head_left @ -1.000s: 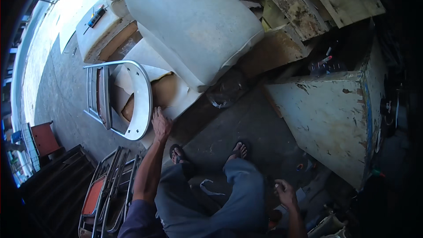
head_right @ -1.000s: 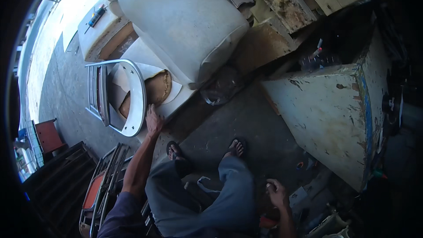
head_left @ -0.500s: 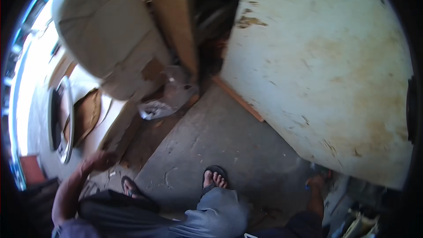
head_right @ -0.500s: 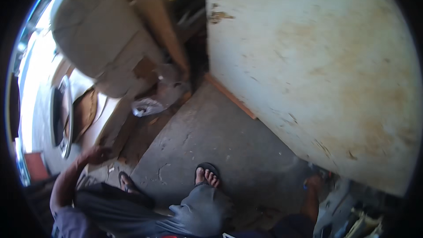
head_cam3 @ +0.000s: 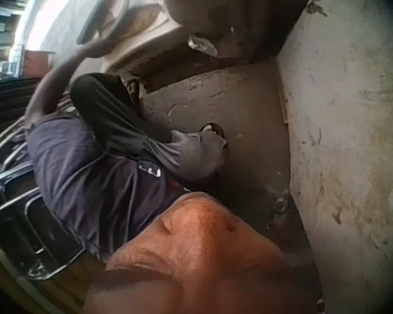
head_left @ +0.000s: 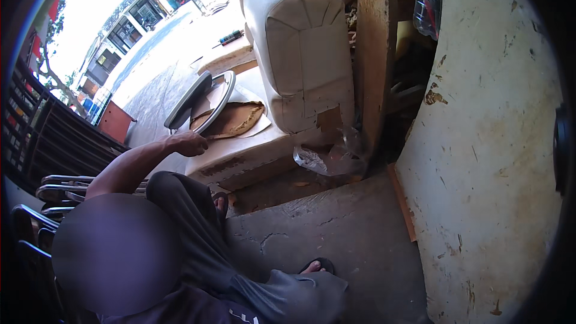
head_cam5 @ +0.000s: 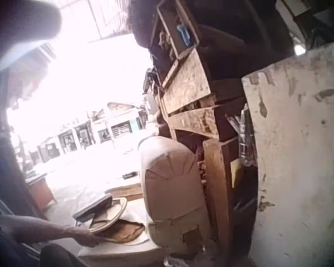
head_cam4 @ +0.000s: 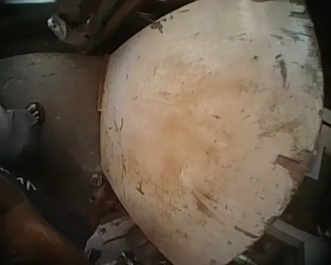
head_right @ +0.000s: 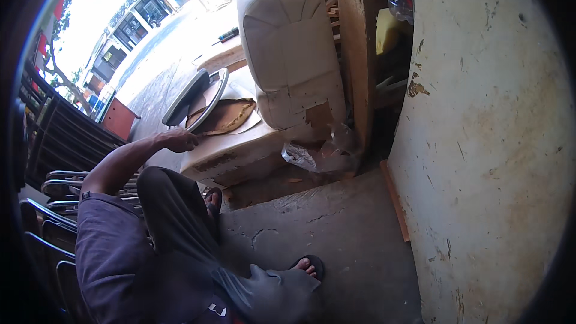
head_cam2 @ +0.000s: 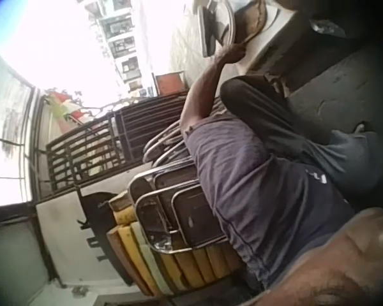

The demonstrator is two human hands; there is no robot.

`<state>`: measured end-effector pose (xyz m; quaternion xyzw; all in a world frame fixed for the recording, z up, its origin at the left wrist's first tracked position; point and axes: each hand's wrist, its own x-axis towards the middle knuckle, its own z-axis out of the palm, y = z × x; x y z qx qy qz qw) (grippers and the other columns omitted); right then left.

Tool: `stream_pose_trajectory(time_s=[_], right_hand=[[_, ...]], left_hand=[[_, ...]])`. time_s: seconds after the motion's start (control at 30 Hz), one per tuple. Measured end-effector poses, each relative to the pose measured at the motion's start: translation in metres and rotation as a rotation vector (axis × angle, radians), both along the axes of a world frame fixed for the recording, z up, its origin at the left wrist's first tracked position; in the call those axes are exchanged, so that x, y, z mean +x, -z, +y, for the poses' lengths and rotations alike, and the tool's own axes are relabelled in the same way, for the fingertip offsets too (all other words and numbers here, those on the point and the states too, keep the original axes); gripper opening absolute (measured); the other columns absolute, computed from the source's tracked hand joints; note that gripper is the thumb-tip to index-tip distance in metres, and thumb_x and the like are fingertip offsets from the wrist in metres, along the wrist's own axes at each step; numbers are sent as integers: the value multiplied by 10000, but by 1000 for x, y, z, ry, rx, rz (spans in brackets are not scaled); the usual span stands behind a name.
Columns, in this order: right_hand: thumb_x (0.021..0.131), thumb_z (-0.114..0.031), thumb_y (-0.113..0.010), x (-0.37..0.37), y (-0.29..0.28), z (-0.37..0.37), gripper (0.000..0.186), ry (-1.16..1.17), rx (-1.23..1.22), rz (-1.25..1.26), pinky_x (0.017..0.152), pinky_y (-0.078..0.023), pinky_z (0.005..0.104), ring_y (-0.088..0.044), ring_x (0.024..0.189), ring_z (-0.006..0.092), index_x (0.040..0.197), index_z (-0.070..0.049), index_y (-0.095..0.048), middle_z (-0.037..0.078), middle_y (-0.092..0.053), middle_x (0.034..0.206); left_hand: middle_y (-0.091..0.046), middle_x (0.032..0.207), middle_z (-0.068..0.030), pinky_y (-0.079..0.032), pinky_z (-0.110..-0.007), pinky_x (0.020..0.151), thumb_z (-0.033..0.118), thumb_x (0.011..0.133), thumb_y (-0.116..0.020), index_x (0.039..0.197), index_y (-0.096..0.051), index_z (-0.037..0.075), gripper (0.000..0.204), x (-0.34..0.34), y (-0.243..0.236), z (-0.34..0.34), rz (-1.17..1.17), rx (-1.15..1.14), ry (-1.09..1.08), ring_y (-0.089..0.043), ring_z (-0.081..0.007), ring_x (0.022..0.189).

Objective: The person unscrews and removes the seat from an office chair using a screwdriver, then handles an angle grinder.

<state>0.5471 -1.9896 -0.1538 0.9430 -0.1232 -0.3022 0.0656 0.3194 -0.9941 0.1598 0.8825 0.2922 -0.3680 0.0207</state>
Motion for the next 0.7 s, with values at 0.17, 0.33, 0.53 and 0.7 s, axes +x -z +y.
stream_pose_trajectory(time_s=[0.17,0.33,0.53,0.7], right_hand=[[916,-461,-732,-95,-32,74,883,-189,262,245,958,-491,561,-629,1166,286,1595,-142,-266,158,-584,1416],[788,-389,-806,-92,-98,313,828,-204,647,322,936,-520,503,-663,1106,344,1438,-73,-402,209,-636,1270],[674,-320,-849,-58,-193,605,720,-383,1201,45,880,-532,463,-682,1035,386,1229,-9,-514,239,-676,1105],[742,-285,-832,-55,-287,777,564,-560,1519,-138,805,-515,368,-620,896,217,1124,-13,-519,125,-634,982]], left_hand=[[-731,1121,-187,-530,-452,957,284,929,-570,1258,-688,87,401,-42,40,9,47,-123,135,-687,-371,1061],[-710,1138,-195,-528,-472,913,273,999,-571,1289,-637,92,349,-40,87,-19,-98,-596,314,-683,-385,1029],[-685,1201,-236,-509,-461,996,356,1015,-578,1384,-543,55,477,13,73,-58,-151,-966,288,-656,-365,1151],[-509,1444,-301,-448,-489,1105,538,971,-634,1539,-243,-16,885,29,98,-75,-757,-1390,76,-541,-439,1313]])
